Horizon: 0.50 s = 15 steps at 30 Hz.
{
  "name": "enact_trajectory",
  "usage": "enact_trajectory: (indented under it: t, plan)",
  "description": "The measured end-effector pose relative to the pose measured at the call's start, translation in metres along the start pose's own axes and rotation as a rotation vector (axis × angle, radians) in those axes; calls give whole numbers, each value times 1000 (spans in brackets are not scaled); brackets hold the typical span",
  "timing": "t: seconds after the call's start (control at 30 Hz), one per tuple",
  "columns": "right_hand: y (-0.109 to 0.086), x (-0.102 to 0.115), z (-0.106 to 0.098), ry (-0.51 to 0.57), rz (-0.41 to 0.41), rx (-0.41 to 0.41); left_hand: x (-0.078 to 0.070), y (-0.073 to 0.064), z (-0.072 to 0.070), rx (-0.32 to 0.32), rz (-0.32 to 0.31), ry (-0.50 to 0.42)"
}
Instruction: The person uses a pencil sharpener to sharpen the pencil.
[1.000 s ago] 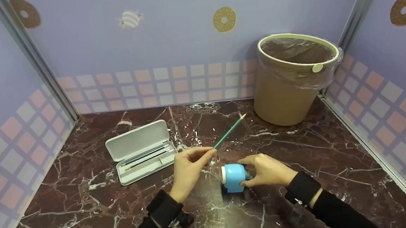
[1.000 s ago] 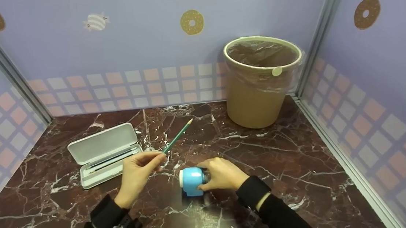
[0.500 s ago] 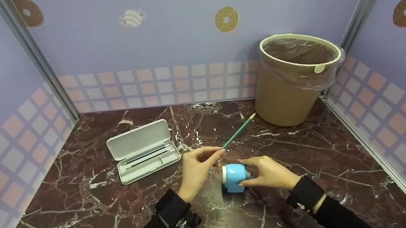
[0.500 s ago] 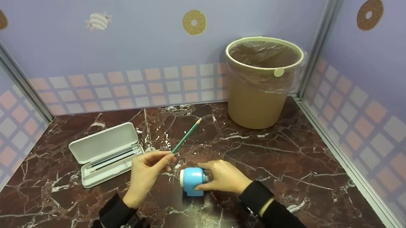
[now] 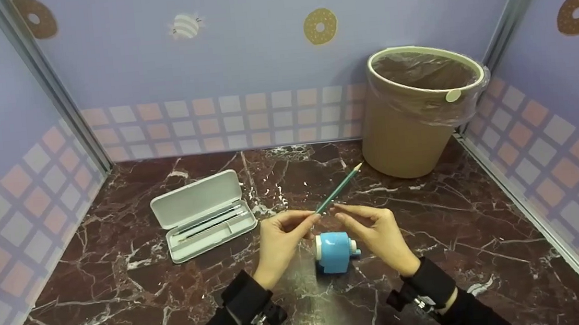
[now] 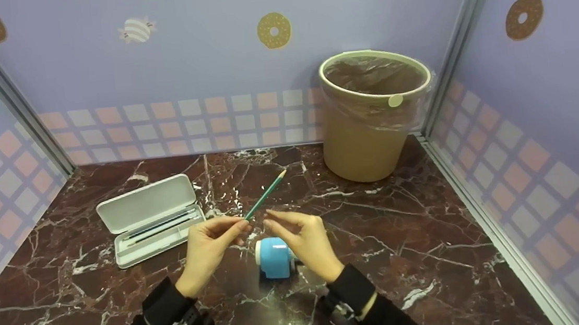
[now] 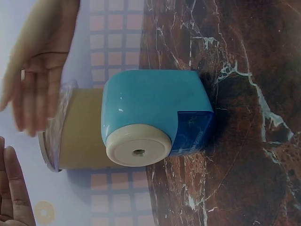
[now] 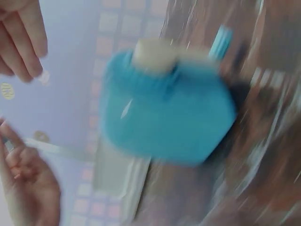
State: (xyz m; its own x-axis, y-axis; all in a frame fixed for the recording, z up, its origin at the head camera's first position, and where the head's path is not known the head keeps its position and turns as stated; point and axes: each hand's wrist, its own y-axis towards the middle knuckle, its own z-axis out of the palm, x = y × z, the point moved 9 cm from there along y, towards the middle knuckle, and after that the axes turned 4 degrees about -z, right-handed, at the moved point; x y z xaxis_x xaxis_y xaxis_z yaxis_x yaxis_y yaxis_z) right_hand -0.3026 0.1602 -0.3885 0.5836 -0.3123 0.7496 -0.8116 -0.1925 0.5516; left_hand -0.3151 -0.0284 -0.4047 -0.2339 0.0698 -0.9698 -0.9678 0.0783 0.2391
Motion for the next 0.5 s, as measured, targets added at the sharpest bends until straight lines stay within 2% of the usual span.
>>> enact_trajectory:
  t: [0.17,0.3,0.4,0.5]
  plan:
    - [4,1,3,139,115,-102,-1,-1,1,-8,5,12]
    - [4,-4,7,256,226,-150,-1,-1,2,-4,9,24]
    - [5,-5,10,330,252,-175,-1,-2,3,-1,15,32]
    - [7,-2,11,360,240,-199,-2,-2,4,-1,22,31]
